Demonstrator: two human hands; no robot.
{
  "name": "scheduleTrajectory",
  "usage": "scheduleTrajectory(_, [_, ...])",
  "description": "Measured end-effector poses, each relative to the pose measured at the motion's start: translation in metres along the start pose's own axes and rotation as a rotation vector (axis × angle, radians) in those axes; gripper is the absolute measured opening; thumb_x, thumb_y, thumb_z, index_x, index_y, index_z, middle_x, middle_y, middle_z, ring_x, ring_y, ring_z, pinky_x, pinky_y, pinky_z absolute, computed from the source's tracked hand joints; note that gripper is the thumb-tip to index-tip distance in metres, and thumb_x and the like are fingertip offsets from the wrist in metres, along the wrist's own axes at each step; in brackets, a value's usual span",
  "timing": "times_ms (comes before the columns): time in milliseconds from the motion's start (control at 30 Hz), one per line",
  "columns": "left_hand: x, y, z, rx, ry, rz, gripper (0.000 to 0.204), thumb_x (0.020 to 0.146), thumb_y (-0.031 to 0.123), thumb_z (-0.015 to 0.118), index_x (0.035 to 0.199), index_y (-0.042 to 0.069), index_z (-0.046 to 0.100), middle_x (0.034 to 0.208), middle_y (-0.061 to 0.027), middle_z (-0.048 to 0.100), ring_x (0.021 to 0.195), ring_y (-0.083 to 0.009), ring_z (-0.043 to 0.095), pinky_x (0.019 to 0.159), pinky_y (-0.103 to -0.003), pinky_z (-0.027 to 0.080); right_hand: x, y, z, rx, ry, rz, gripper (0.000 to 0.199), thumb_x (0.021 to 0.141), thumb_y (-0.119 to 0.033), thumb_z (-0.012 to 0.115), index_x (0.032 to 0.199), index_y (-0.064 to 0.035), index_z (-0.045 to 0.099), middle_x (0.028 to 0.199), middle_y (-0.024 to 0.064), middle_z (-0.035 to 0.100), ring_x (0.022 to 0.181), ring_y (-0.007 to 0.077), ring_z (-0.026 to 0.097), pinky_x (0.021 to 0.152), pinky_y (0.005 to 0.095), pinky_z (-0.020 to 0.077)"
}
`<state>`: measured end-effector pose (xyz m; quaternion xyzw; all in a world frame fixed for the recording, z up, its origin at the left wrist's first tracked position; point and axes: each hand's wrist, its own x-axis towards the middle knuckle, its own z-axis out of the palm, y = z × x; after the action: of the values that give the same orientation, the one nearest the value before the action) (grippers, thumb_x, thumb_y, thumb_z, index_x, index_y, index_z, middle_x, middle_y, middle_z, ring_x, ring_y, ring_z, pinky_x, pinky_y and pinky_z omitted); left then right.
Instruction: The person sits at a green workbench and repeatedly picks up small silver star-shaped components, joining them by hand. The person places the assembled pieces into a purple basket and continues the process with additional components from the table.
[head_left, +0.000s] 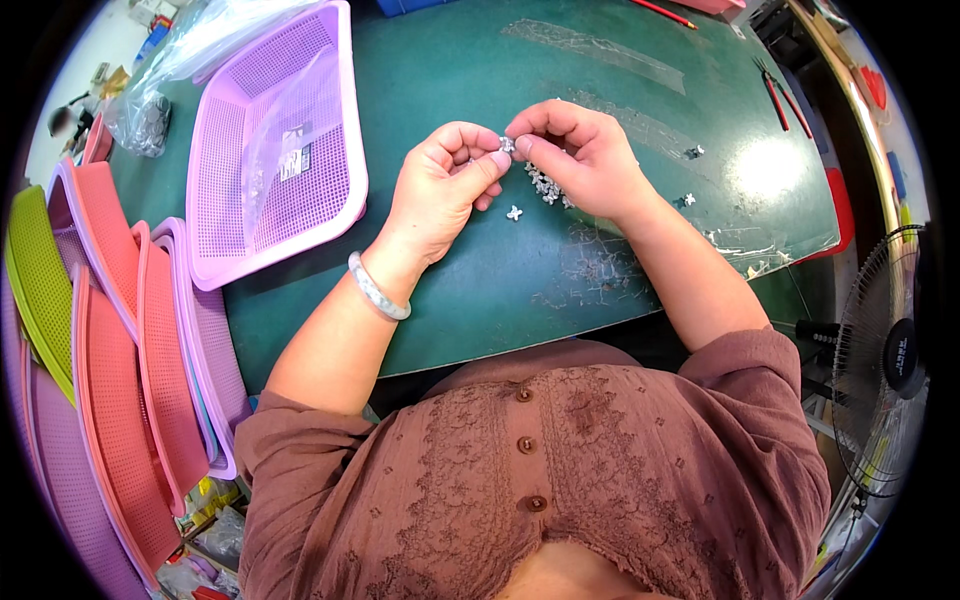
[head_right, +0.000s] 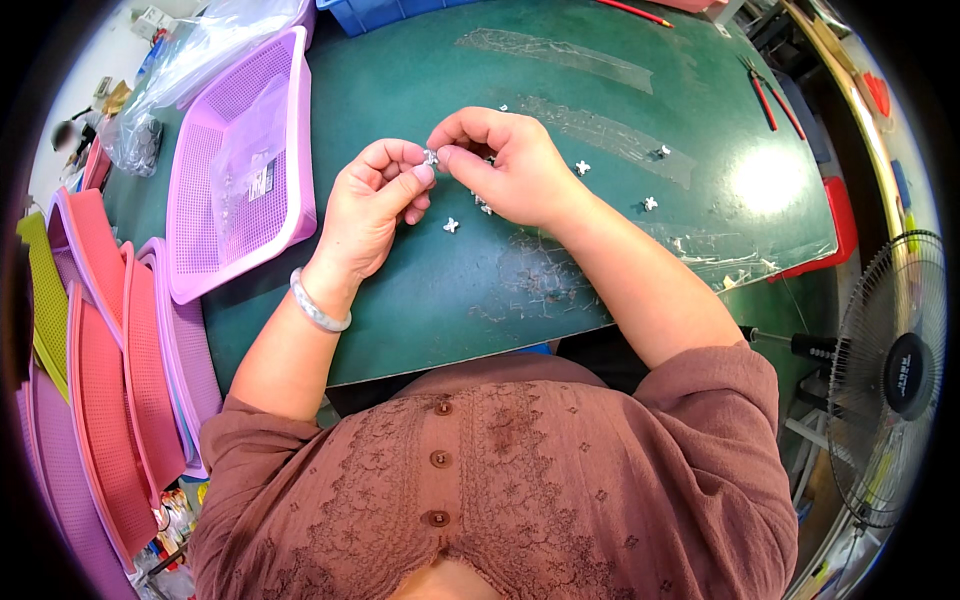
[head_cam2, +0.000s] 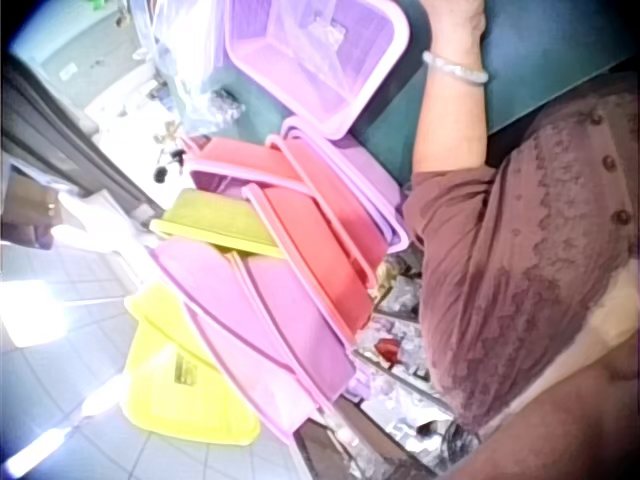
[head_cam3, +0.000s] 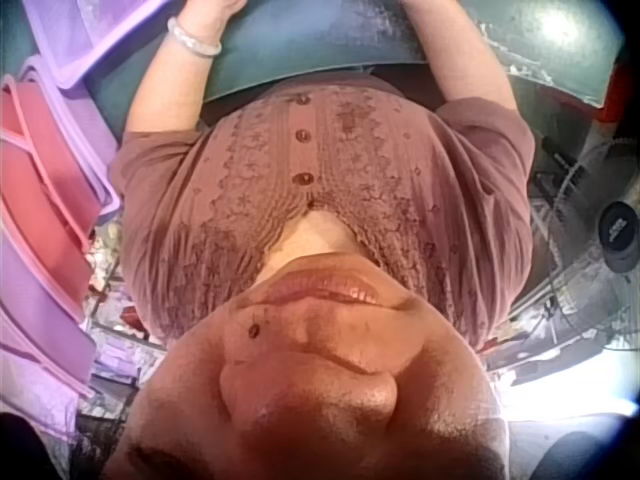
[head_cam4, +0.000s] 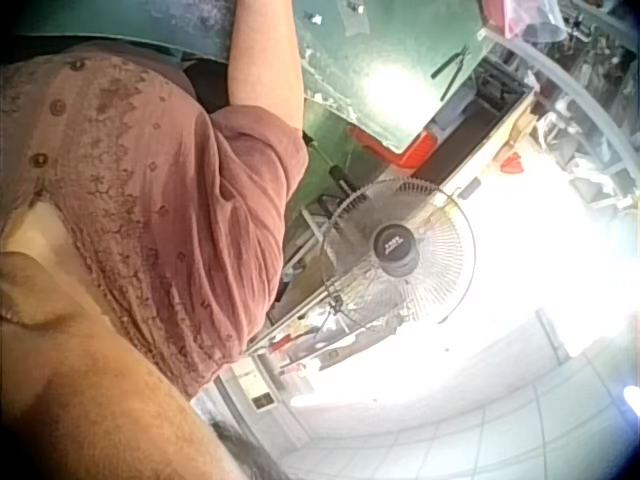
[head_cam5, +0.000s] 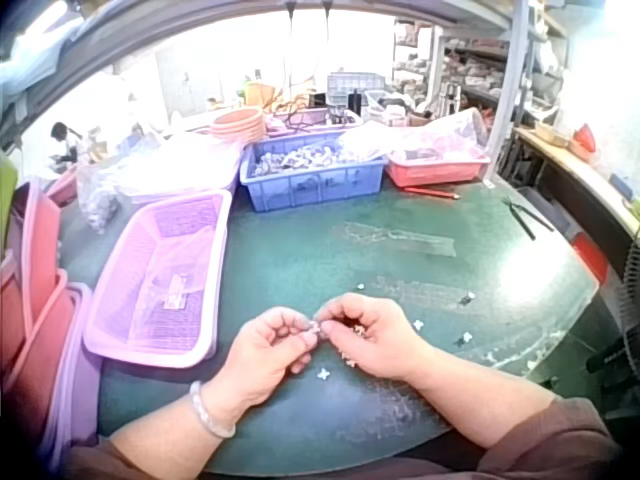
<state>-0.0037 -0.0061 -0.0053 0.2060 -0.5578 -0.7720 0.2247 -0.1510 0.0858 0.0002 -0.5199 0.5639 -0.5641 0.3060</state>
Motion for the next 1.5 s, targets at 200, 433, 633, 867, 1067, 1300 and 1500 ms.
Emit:
scheduleTrajectory(200, [-0.0005,0.0004,0.0012,0.029,-0.010,0.016,0.007,0.083,0.005,0.059,0.089,0.002,0.055,0.073,-0.0002,0.055,0.060,-0.0053,0.049,0.051,-0.017,0.039,0.0001,-0.0002,0.0001,-0.004,-0.037,0.008,0.010,0.080,-0.007,0.058,0.089,-0.0017,0.059,0.075,-0.0002,0.059,0.068,0.0054,0.051,0.063,0.0206,0.0430])
scheduleTrajectory(433, [-0.0016,-0.0032,0.0005,0.267,0.037,0.168,0.010,0.081,0.004,0.061,0.090,0.002,0.056,0.071,0.0015,0.054,0.059,-0.0039,0.047,0.050,-0.017,0.038,0.0006,-0.0035,-0.0002,-0.003,-0.059,-0.007,0.009,0.079,-0.005,0.060,0.087,-0.0024,0.060,0.076,-0.0004,0.059,0.069,0.0057,0.053,0.065,0.0204,0.0439])
scheduleTrajectory(633, [-0.0019,-0.0005,0.0043,0.143,0.054,0.144,0.013,0.081,0.003,0.059,0.093,0.002,0.055,0.073,0.0002,0.055,0.058,-0.0049,0.048,0.050,-0.017,0.038,0.0017,-0.0010,-0.0004,0.226,-0.048,0.050,0.016,0.080,-0.003,0.059,0.095,0.0001,0.057,0.084,0.0041,0.061,0.080,0.0091,0.057,0.073,0.0226,0.0464])
scheduleTrajectory(867, [-0.0016,0.0018,-0.0022,-0.114,0.015,-0.100,0.013,0.084,0.014,0.058,0.089,0.001,0.058,0.074,-0.0037,0.059,0.057,-0.0073,0.051,0.049,-0.019,0.040,0.0035,-0.0009,-0.0014,0.327,-0.061,0.057,0.028,0.081,-0.002,0.058,0.108,0.0013,0.054,0.093,0.0084,0.062,0.089,0.0125,0.058,0.081,0.0254,0.0463])
scheduleTrajectory(1067, [-0.0028,0.0029,-0.0024,-0.244,-0.037,-0.161,0.016,0.086,0.015,0.056,0.088,0.001,0.062,0.074,-0.0053,0.062,0.057,-0.0075,0.053,0.049,-0.019,0.041,0.0022,0.0004,-0.0007,0.262,-0.071,0.011,0.032,0.082,-0.003,0.057,0.113,-0.0009,0.053,0.095,0.0075,0.063,0.088,0.0114,0.058,0.080,0.0249,0.0462])
scheduleTrajectory(1300, [-0.0026,0.0017,-0.0031,-0.243,-0.037,-0.158,0.016,0.086,0.016,0.056,0.086,0.001,0.063,0.073,-0.0051,0.062,0.057,-0.0076,0.053,0.049,-0.019,0.041,0.0013,-0.0001,-0.0021,0.096,-0.101,-0.065,0.033,0.084,0.001,0.053,0.117,-0.0021,0.051,0.099,0.0080,0.062,0.091,0.0123,0.059,0.081,0.0252,0.0464])
scheduleTrajectory(1500, [-0.0031,0.0023,-0.0035,-0.253,-0.033,-0.171,0.017,0.085,0.019,0.059,0.083,0.002,0.062,0.071,-0.0039,0.061,0.057,-0.0073,0.052,0.049,-0.019,0.040,0.0006,0.0013,-0.0027,-0.030,-0.096,-0.157,0.034,0.084,0.000,0.053,0.118,-0.0029,0.051,0.098,0.0062,0.063,0.090,0.0114,0.059,0.080,0.0250,0.0459])
